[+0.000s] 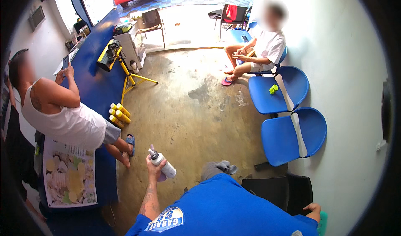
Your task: The person walks through a cluttered garage, selects several plastic jugs, and pours liquids between them to prepare cleaning solutions. They then carry the filled jugs to a red car and place them on the floor near the vehicle.
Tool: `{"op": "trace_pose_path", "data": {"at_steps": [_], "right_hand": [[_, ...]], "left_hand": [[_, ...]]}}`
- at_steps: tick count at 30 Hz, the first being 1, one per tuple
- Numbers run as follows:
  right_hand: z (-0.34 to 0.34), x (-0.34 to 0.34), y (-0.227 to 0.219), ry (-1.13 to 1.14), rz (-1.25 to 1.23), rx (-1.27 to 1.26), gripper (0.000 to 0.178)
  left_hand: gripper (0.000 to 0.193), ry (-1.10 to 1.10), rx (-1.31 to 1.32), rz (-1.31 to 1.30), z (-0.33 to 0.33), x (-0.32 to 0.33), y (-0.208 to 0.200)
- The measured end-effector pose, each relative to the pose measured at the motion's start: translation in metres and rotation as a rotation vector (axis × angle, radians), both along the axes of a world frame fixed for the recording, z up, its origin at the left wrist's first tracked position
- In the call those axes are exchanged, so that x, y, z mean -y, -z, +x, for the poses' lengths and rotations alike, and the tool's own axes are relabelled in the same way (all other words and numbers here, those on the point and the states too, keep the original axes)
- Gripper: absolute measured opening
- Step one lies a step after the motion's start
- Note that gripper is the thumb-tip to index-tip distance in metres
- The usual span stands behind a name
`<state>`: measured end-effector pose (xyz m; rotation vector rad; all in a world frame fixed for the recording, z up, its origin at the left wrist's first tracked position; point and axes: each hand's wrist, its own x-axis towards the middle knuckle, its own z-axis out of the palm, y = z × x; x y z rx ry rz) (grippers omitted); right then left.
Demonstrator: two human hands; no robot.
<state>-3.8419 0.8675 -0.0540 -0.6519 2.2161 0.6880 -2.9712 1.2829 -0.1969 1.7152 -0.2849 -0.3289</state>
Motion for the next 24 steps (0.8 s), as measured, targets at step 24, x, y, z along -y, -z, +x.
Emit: {"op": "trace_pose_path", "data": {"at_steps": [24], "right_hand": [[0.537,0.005,-0.066,0.029,-0.260,-0.179,0.022]], "left_hand": [[0.062,0.114,0.029,-0.146,0.630,0.164,-0.051]]}}
